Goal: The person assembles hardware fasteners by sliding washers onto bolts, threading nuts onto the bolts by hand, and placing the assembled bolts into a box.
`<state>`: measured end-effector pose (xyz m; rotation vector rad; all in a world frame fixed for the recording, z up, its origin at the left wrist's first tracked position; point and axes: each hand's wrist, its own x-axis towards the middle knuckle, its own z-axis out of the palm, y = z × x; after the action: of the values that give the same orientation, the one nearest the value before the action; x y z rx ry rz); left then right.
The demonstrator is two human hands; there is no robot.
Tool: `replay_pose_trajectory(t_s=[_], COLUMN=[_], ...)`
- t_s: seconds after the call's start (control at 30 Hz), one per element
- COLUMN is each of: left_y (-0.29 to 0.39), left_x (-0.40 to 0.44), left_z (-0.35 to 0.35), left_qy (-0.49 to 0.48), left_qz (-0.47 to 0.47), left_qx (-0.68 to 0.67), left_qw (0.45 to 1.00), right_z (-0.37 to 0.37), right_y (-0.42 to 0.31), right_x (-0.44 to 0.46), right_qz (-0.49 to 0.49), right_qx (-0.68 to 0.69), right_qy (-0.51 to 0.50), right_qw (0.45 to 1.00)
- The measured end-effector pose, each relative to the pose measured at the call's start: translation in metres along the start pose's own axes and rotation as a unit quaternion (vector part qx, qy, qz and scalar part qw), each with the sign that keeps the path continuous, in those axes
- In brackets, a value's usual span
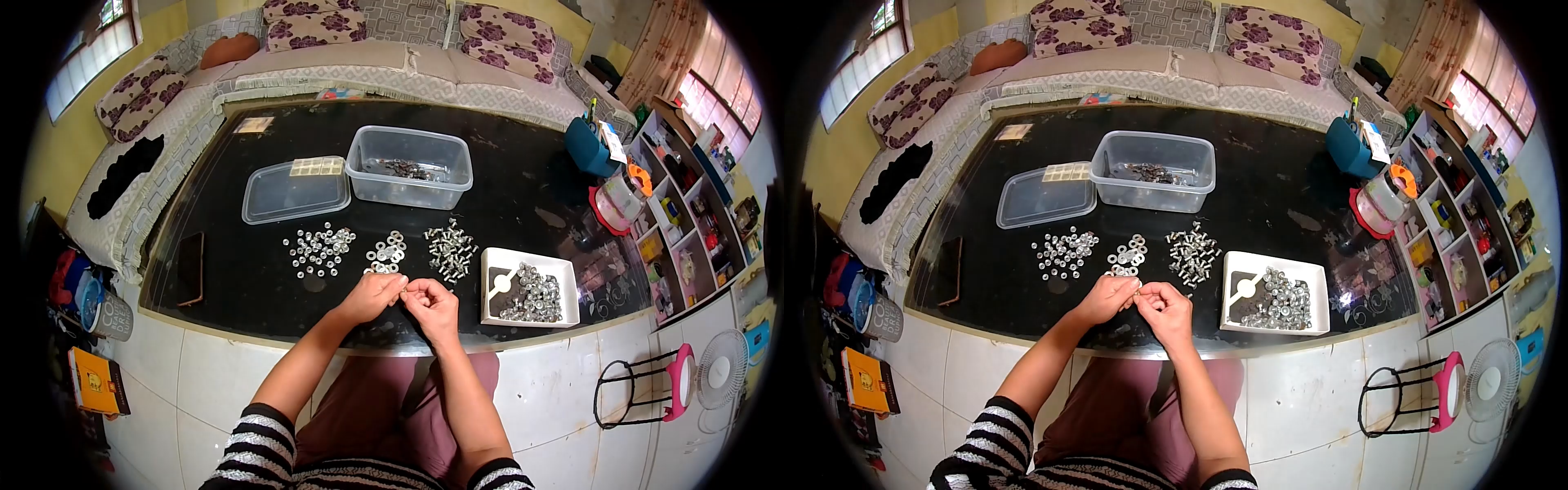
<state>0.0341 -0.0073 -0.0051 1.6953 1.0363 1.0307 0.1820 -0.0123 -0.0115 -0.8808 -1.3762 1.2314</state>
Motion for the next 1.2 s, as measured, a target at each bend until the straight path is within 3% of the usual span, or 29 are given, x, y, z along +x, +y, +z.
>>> replay_pose_trajectory(t_s=[0.2, 0.37, 0.57, 0.67, 0.9, 1.2], left_y=[0.013, -0.001, 0.008, -0.001, 0.012, 0.006], left_x=[-0.001, 0.000, -0.001, -0.001, -0.001, -0.001], left_z=[0.004, -0.001, 0.004, 0.000, 0.002, 0.000], left_qy=[0.049, -0.002, 0.030, -0.009, 0.009, -0.019], left_qz=[0.012, -0.026, -0.017, -0.037, -0.010, -0.054], left_qx=[-0.020, 0.022, -0.045, -0.022, -0.013, -0.004], left_qw=[0.999, 0.999, 0.998, 0.999, 1.000, 0.998], right_z=[-0.001, 0.000, 0.000, 0.000, -0.001, 0.000], right_y=[0.001, 0.001, 0.000, -0.002, -0.004, -0.004], right_x=[0.001, 0.000, 0.001, 0.001, 0.001, 0.000], right_qz=[0.009, -0.011, 0.008, 0.008, 0.022, 0.011], right_qx=[0.048, 0.011, 0.043, 0.023, 0.057, 0.026], right_qy=[0.023, 0.012, 0.021, 0.011, 0.020, 0.016], right_qw=[0.999, 1.000, 0.999, 1.000, 0.998, 0.999])
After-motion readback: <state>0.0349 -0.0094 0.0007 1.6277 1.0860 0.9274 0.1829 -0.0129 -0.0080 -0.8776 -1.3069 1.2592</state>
